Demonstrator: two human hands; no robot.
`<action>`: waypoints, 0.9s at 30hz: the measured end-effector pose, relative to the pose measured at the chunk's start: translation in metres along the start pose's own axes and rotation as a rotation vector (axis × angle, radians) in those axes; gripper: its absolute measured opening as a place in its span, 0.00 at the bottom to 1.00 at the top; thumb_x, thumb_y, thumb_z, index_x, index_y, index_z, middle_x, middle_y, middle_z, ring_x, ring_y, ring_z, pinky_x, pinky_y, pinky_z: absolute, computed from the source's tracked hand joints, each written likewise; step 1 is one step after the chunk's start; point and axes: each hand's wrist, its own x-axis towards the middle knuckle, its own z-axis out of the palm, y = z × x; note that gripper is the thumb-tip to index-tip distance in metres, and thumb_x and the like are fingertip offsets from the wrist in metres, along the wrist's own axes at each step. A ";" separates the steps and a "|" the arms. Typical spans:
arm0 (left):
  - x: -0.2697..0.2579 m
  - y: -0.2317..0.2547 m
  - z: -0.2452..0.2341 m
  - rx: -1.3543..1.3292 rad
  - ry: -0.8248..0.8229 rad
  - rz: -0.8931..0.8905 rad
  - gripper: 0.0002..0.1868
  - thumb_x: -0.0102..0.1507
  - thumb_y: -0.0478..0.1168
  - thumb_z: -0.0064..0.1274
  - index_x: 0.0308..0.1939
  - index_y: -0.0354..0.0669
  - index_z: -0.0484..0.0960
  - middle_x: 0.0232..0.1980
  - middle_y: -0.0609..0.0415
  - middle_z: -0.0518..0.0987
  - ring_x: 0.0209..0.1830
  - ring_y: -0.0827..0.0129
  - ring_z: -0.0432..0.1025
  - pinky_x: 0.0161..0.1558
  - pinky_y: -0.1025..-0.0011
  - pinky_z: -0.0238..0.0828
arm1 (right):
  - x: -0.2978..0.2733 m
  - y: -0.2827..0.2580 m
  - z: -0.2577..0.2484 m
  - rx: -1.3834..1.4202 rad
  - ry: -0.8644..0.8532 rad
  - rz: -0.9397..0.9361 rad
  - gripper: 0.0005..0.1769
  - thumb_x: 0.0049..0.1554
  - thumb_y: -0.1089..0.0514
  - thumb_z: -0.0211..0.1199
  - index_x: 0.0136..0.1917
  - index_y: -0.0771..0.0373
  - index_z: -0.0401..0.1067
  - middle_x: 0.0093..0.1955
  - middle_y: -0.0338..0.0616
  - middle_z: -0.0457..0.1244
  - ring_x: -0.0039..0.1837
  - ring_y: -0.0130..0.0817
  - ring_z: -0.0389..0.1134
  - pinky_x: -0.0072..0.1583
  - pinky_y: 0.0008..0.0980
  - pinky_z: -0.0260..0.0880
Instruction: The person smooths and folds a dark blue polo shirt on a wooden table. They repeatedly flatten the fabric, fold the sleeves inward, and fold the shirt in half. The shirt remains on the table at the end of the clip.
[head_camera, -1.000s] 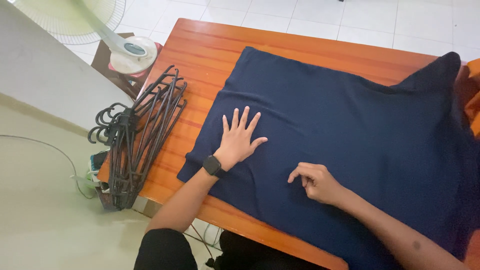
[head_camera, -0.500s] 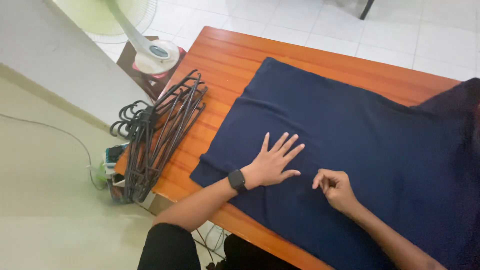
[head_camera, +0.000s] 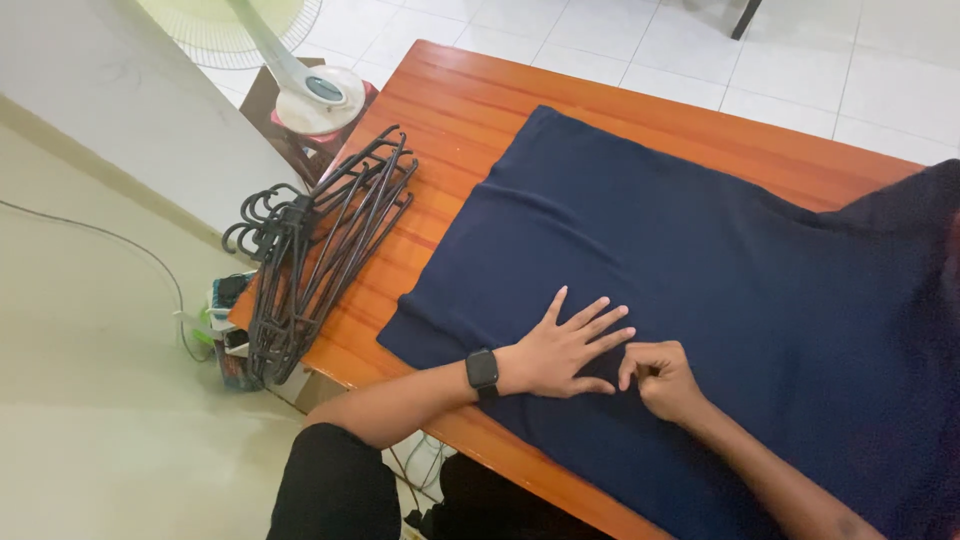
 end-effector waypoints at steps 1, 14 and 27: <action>0.003 -0.007 0.000 -0.001 -0.001 0.002 0.45 0.65 0.75 0.32 0.80 0.57 0.53 0.84 0.48 0.50 0.85 0.53 0.45 0.74 0.28 0.32 | 0.002 -0.002 0.000 0.000 0.002 0.001 0.24 0.35 0.82 0.51 0.19 0.55 0.75 0.16 0.39 0.53 0.22 0.27 0.53 0.28 0.26 0.55; -0.004 -0.148 -0.018 0.036 -0.050 -0.599 0.41 0.69 0.74 0.24 0.81 0.64 0.49 0.84 0.49 0.47 0.83 0.48 0.42 0.69 0.21 0.33 | 0.002 -0.003 0.000 -0.028 -0.084 -0.014 0.22 0.36 0.81 0.51 0.23 0.57 0.74 0.18 0.41 0.51 0.23 0.32 0.53 0.30 0.29 0.56; 0.007 0.003 0.017 0.104 0.047 -0.032 0.47 0.65 0.76 0.31 0.81 0.57 0.52 0.84 0.48 0.53 0.84 0.54 0.50 0.74 0.28 0.41 | 0.004 -0.010 0.000 -0.095 -0.057 -0.058 0.22 0.37 0.80 0.54 0.23 0.54 0.75 0.18 0.41 0.52 0.22 0.37 0.55 0.29 0.30 0.57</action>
